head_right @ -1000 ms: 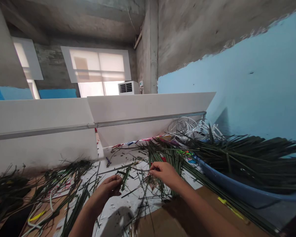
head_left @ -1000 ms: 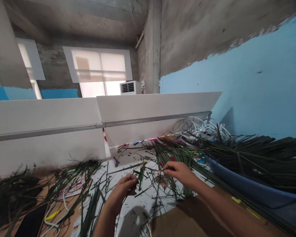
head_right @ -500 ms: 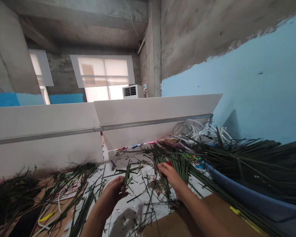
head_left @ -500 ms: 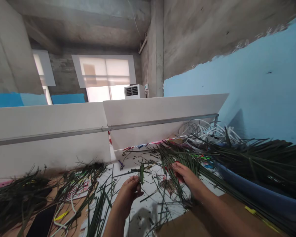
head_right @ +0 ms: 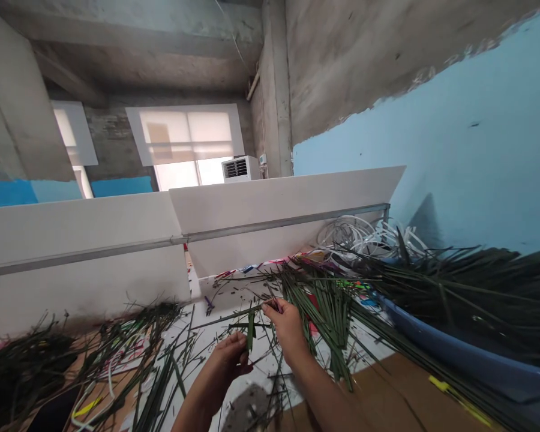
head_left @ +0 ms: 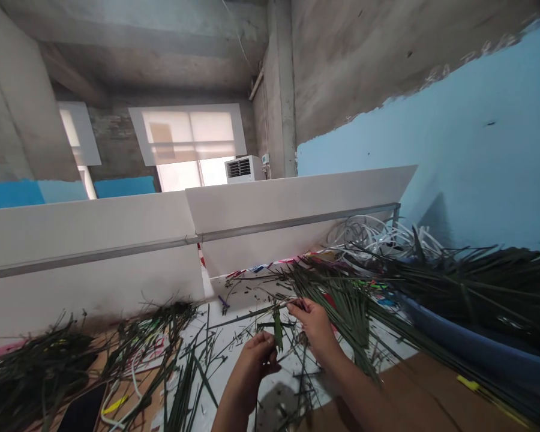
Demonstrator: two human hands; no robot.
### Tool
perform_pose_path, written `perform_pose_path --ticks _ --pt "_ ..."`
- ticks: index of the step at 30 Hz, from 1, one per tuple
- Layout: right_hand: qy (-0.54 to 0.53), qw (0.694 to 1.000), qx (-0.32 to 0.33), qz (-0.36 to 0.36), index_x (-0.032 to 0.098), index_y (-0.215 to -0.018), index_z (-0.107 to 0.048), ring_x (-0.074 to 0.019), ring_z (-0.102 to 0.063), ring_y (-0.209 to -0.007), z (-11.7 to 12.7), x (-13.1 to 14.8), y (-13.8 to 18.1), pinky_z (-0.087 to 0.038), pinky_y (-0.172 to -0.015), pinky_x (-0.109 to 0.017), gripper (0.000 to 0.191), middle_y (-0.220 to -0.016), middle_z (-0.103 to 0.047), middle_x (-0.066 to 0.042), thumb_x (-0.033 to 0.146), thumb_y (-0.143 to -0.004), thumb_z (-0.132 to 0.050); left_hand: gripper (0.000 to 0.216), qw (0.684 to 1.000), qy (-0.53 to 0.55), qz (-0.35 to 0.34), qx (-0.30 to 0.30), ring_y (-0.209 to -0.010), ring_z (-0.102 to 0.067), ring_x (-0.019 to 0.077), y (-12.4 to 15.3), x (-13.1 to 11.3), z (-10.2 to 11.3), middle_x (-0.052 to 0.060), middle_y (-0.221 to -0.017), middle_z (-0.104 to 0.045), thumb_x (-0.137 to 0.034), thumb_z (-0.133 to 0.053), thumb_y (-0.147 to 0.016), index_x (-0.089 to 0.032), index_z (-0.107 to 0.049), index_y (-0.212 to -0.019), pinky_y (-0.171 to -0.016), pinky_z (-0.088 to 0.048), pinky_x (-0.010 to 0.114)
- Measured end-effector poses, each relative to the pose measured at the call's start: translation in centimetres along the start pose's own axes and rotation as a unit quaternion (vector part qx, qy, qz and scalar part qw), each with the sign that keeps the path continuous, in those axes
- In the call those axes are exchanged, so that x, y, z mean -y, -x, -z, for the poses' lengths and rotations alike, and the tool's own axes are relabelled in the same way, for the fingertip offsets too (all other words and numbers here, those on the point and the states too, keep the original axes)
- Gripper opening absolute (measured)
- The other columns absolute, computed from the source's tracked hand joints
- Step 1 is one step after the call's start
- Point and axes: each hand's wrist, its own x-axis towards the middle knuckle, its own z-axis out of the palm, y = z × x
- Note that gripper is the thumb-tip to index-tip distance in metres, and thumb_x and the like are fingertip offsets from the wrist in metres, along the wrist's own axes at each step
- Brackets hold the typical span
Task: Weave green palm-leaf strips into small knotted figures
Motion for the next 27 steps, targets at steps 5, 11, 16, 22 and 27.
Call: perform_pose_path --ticks 5,11,16,22,27 --pt "0.011 1.000 0.010 0.014 0.019 -0.077 -0.065 -0.0211 -0.057 -0.076 0.0 -0.5 -0.2 -0.045 -0.075 -0.033 0.038 -0.076 -0.064 -0.002 0.056 -0.070 -0.072 0.032 0.999 -0.041 0.007 0.025 -0.056 -0.043 0.0115 0.3 0.4 -0.3 -0.006 -0.059 -0.047 -0.042 -0.078 -0.062 -0.021 -0.056 -0.070 -0.068 -0.043 0.028" --pt "0.057 0.997 0.050 0.003 0.018 -0.074 -0.067 -0.0204 -0.055 -0.074 0.2 -0.9 0.4 -0.042 -0.073 -0.032 0.028 -0.073 -0.064 -0.002 0.046 -0.069 -0.072 0.024 0.983 -0.173 -0.015 -0.067 -0.082 -0.062 0.0250 -0.1 -0.3 2.4 0.008 -0.086 -0.072 -0.027 -0.077 -0.058 -0.019 -0.071 -0.080 -0.069 -0.041 0.033" --pt "0.085 0.989 0.116 -0.033 0.019 -0.064 -0.063 -0.0173 -0.049 -0.063 -0.3 -1.9 1.3 -0.036 -0.064 -0.030 0.021 -0.061 -0.056 0.002 0.039 -0.064 -0.070 0.032 0.972 -0.172 -0.092 -0.134 -0.112 -0.058 0.0331 -0.7 -1.2 3.9 0.011 -0.113 -0.073 -0.042 -0.072 -0.071 -0.022 -0.074 -0.095 -0.089 -0.042 0.040" --pt "0.092 0.977 0.187 -0.053 0.018 -0.061 -0.062 -0.0151 -0.044 -0.060 -0.9 -2.8 2.2 -0.031 -0.060 -0.027 0.018 -0.057 -0.051 0.004 0.035 -0.063 -0.069 0.029 0.974 -0.185 -0.125 -0.040 -0.105 -0.062 0.0295 -0.2 -1.1 1.6 0.010 -0.102 -0.076 -0.041 -0.072 -0.075 -0.018 -0.078 -0.092 -0.098 -0.040 0.038" --pt "0.090 0.974 0.195 -0.068 0.018 -0.056 -0.060 -0.0132 -0.039 -0.057 -1.0 -3.8 2.3 -0.026 -0.057 -0.026 0.019 -0.053 -0.046 0.005 0.033 -0.059 -0.071 0.017 0.975 -0.147 -0.152 -0.068 -0.081 -0.062 0.0224 -0.2 -0.5 1.2 0.005 -0.078 -0.073 -0.031 -0.078 -0.065 -0.017 -0.074 -0.074 -0.082 -0.045 0.032"
